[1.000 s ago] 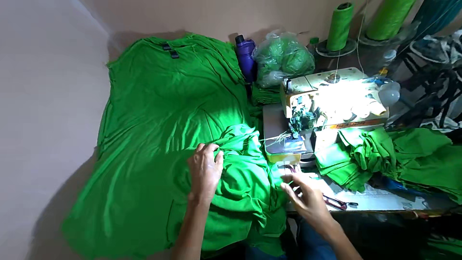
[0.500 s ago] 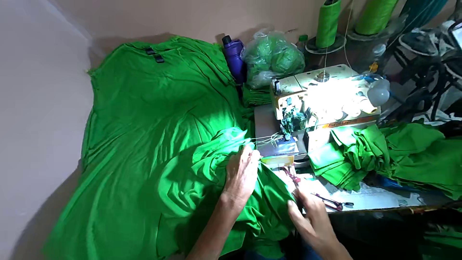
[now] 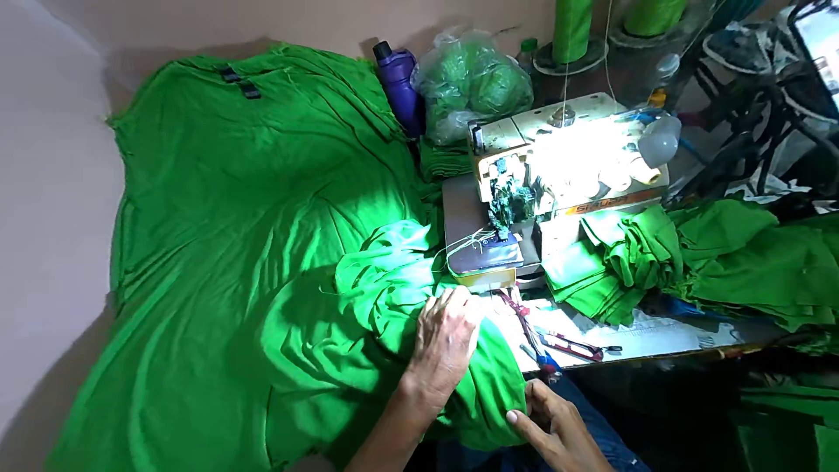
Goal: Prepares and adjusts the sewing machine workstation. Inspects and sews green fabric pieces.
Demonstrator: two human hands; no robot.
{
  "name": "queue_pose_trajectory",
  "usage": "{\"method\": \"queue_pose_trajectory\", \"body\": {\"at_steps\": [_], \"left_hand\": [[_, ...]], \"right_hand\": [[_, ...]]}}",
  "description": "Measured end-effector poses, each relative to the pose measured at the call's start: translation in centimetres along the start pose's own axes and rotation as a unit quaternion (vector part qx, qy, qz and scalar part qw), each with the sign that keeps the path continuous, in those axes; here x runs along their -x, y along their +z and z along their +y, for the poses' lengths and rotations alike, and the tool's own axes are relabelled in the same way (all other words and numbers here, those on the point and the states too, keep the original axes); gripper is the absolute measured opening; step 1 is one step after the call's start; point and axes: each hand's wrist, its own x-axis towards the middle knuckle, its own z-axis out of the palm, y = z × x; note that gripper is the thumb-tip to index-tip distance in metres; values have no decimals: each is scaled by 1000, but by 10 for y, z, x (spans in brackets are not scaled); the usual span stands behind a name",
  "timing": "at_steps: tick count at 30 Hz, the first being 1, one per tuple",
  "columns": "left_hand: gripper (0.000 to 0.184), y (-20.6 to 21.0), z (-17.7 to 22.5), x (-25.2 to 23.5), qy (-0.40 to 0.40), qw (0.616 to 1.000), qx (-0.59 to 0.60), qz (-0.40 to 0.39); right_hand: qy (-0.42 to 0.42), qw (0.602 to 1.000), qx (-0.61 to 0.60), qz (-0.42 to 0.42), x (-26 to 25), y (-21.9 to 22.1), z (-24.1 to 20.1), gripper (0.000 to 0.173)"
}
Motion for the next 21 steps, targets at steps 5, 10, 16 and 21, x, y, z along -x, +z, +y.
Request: {"method": "queue_pose_trajectory", "body": {"at_steps": [5, 10, 16, 21], "left_hand": [[22, 19, -2, -7, 18, 993, -42, -107], [22, 18, 0, -8, 9, 982, -103, -156], [13, -5, 10, 10, 108, 992, -51, 49], [13, -23, 8, 18, 138, 985, -26, 97]], "right_hand": [[7, 999, -35, 7, 1, 4, 1, 22], [-16, 999, 41, -4, 0, 2, 1, 22], [-222, 933, 228, 168, -26, -7, -15, 46], [-308, 920, 152, 189, -56, 1, -34, 25]]}}
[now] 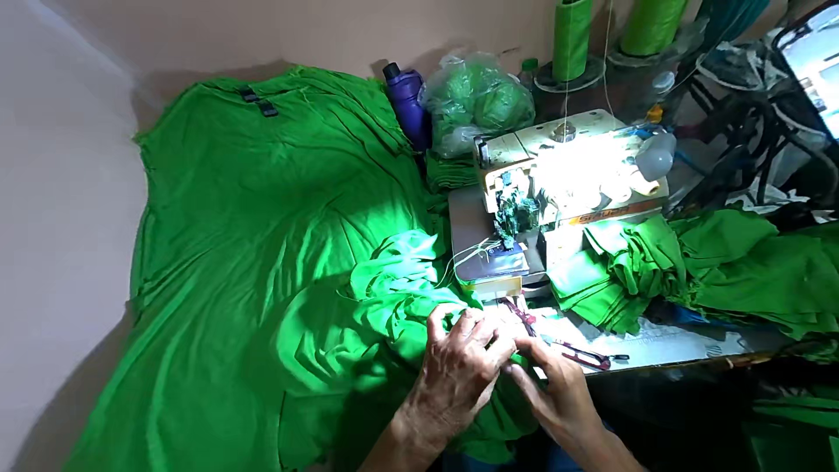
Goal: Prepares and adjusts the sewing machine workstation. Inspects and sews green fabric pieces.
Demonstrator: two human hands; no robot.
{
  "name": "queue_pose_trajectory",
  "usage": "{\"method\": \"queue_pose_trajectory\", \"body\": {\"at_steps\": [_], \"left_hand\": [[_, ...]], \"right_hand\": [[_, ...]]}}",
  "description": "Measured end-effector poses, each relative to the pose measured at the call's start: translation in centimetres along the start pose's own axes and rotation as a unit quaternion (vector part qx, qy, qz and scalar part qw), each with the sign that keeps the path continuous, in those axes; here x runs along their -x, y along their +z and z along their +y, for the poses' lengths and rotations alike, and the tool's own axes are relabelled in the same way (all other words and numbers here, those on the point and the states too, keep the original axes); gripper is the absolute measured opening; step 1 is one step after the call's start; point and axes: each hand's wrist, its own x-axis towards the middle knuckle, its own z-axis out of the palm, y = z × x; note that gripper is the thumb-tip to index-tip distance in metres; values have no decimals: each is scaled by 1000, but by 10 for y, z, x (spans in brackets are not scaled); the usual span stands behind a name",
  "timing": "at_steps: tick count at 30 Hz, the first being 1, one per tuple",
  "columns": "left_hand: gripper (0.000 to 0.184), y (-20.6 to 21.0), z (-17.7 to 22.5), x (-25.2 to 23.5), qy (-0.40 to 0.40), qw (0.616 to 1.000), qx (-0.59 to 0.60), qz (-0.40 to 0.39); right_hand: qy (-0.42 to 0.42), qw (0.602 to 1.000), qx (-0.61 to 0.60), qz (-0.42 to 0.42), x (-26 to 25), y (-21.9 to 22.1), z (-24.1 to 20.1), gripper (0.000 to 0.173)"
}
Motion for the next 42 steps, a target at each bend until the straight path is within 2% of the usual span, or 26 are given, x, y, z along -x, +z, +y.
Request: {"method": "queue_pose_trajectory", "body": {"at_steps": [6, 10, 14, 16, 18, 19, 21, 23, 27, 31, 35, 39, 42], "left_hand": [[18, -3, -51, -7, 7, 995, 8, -96], [15, -7, -70, -22, -7, 996, 40, -81], [18, -9, -86, -31, -46, 988, 140, -45], [17, -17, -80, -36, -105, 965, 225, -80], [18, -32, -68, -47, -203, 920, 306, -135], [17, -29, -70, -48, -217, 910, 326, -137], [15, -10, -86, -42, -179, 915, 350, -95], [13, -3, -92, -44, -167, 903, 387, -78], [3, -6, -90, -53, -175, 851, 488, -83], [7, -10, -90, -57, -192, 807, 549, -101], [15, -12, -92, -60, -188, 833, 514, -80], [19, -8, -91, -68, -165, 859, 482, -50], [13, 0, -88, -70, -156, 856, 489, -66]], "right_hand": [[-17, 999, -2, 41, 7, -6, -19, 22], [-13, 998, -26, 56, 2, -16, -13, 20], [60, 992, -87, 64, 1, -21, -6, 19], [92, 987, -116, 66, 0, -22, -6, 18], [121, 979, -150, 70, -1, -23, -6, 15], [135, 974, -164, 71, -1, -24, -6, 13], [160, 967, -182, 78, -1, -25, -3, 14], [173, 961, -198, 85, 0, -25, 0, 14], [179, 956, -212, 92, 1, -25, 4, 14], [184, 953, -229, 74, 1, -27, 6, 12], [167, 952, -251, 59, 2, -26, 7, 10], [167, 947, -263, 78, 2, -22, 7, 5], [176, 942, -273, 86, 1, -20, 6, 5]]}}
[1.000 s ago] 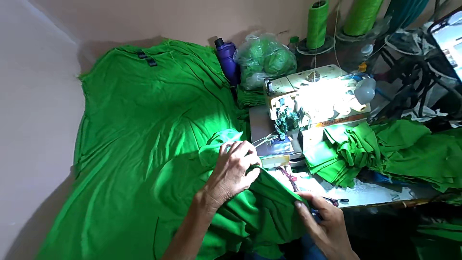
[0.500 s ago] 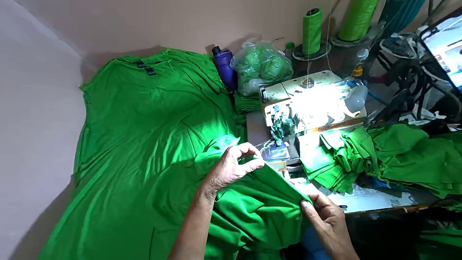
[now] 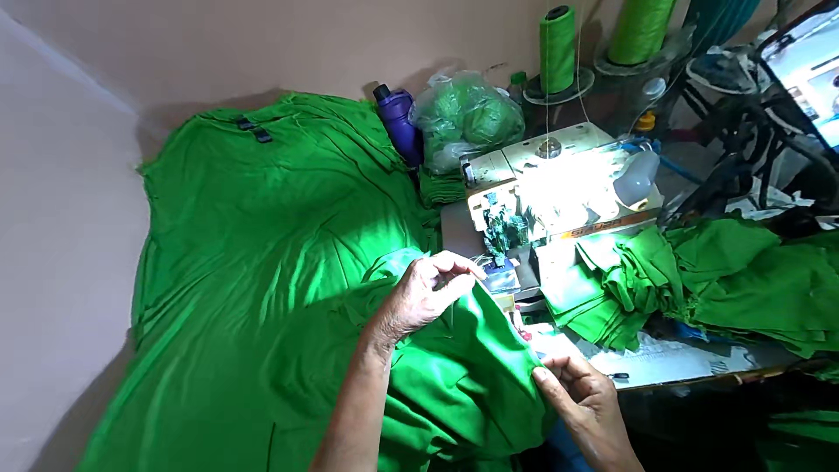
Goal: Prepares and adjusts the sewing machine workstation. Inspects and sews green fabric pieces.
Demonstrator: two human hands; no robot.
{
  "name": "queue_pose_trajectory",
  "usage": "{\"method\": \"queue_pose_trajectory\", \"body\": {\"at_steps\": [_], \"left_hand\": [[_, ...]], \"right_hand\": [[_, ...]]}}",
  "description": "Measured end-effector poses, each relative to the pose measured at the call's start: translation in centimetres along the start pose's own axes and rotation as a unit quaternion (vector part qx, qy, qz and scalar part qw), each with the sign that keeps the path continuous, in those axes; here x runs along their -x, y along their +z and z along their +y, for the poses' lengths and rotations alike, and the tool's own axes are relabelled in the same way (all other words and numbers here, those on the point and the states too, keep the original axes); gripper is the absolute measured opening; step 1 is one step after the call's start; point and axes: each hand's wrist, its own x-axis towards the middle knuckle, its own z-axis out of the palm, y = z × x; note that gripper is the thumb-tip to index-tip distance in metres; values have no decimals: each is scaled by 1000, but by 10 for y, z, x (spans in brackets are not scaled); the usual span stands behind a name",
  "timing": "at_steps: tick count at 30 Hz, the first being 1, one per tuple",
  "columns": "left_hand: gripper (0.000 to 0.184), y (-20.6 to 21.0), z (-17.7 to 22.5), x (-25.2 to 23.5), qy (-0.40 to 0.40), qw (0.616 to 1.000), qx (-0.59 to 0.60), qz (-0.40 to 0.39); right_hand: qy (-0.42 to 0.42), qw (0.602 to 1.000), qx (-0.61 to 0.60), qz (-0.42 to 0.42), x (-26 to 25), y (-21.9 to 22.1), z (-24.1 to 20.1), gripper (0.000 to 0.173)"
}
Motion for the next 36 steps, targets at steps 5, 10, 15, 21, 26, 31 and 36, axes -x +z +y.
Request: {"method": "queue_pose_trajectory", "body": {"at_steps": [5, 10, 15, 21, 26, 31, 36], "left_hand": [[12, 3, -13, 3, -17, 1000, 19, 9], [18, -3, -8, 10, 9, 999, 1, 52], [18, -8, -9, 21, -19, 1000, 14, 17], [15, 1, 16, 26, 32, 999, 28, -26], [15, 12, 22, 20, 41, 997, 39, -48], [14, 9, 12, 27, 35, 998, 19, -41], [30, 12, 1, 32, 19, 999, 13, -23]], "right_hand": [[9, 1000, -9, -6, 0, 0, 2, 4], [27, 1000, 3, -15, 4, -4, 5, 7], [24, 999, 23, 1, 3, -8, 3, 6], [-81, 982, 157, -70, -21, -1, -1, 37], [-161, 970, 149, -107, -54, 23, -9, 38], [-170, 972, 80, -140, -59, 28, -2, 18], [-141, 984, 47, -99, -53, 31, -9, 13]]}}
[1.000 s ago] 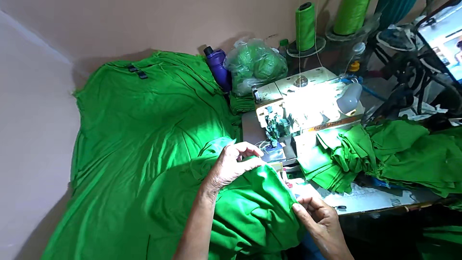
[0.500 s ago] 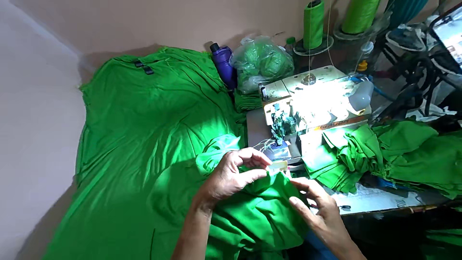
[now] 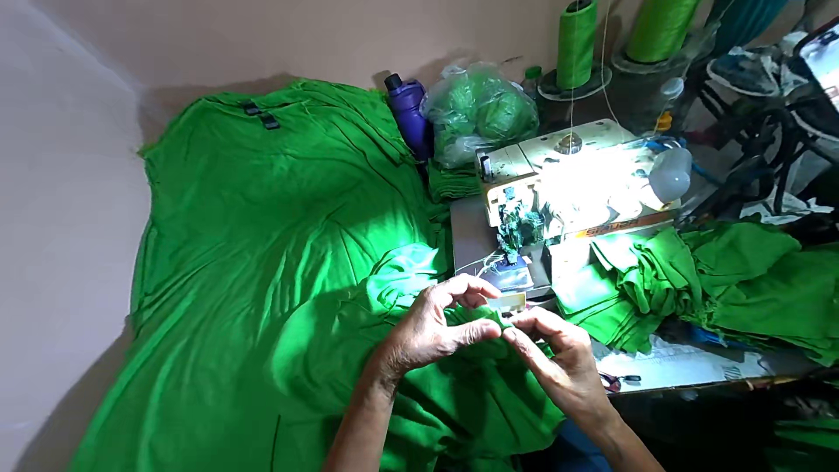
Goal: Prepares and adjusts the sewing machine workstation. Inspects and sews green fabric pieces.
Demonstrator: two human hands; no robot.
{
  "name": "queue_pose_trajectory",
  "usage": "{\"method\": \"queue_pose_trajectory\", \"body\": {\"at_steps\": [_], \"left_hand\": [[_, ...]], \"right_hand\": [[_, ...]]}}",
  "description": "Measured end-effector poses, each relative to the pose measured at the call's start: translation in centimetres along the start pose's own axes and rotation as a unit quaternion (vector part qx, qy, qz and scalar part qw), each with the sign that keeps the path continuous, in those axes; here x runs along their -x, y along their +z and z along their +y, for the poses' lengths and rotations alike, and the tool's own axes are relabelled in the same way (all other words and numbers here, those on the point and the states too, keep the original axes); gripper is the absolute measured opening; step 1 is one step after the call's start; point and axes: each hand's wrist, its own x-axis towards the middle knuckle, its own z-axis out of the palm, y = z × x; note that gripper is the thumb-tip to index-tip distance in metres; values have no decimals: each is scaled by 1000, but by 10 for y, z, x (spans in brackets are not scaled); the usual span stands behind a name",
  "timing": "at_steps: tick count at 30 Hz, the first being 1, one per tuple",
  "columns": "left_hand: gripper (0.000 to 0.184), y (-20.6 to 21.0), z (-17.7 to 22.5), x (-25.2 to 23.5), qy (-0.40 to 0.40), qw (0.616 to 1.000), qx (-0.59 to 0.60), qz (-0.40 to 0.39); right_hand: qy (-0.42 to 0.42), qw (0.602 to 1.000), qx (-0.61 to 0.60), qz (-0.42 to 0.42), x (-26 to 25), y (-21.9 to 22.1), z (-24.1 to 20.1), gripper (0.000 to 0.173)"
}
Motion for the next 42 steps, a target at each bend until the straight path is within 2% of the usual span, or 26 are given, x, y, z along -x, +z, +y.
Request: {"method": "queue_pose_trajectory", "body": {"at_steps": [2, 11, 17, 24, 28, 31, 35, 42], "left_hand": [[34, 4, -3, 1, -4, 1000, 17, 16], [26, 12, -5, 3, 17, 995, 43, 85], [20, 10, -2, 3, 37, 996, 33, 72], [19, 12, 2, 2, 6, 998, 31, 63], [16, 13, 9, -1, -34, 986, 109, 118], [22, 5, 15, -10, -28, 978, 141, 153], [21, 0, 13, -23, 22, 982, 58, 178], [22, 9, 10, -26, -10, 990, -10, 140]], "right_hand": [[4, 1000, -4, -5, -1, 0, 0, 13], [17, 1000, -18, -10, 1, 0, 4, 11], [16, 1000, -11, -12, -2, -4, 5, 11], [25, 999, -20, 3, -5, -1, 3, 8], [31, 999, -33, -27, -3, -4, 4, 11], [38, 998, 3, -42, 8, -14, 5, 15], [59, 996, 58, -13, 20, -29, 2, 17], [108, 994, 12, 9, 24, -25, 0, 15]]}}
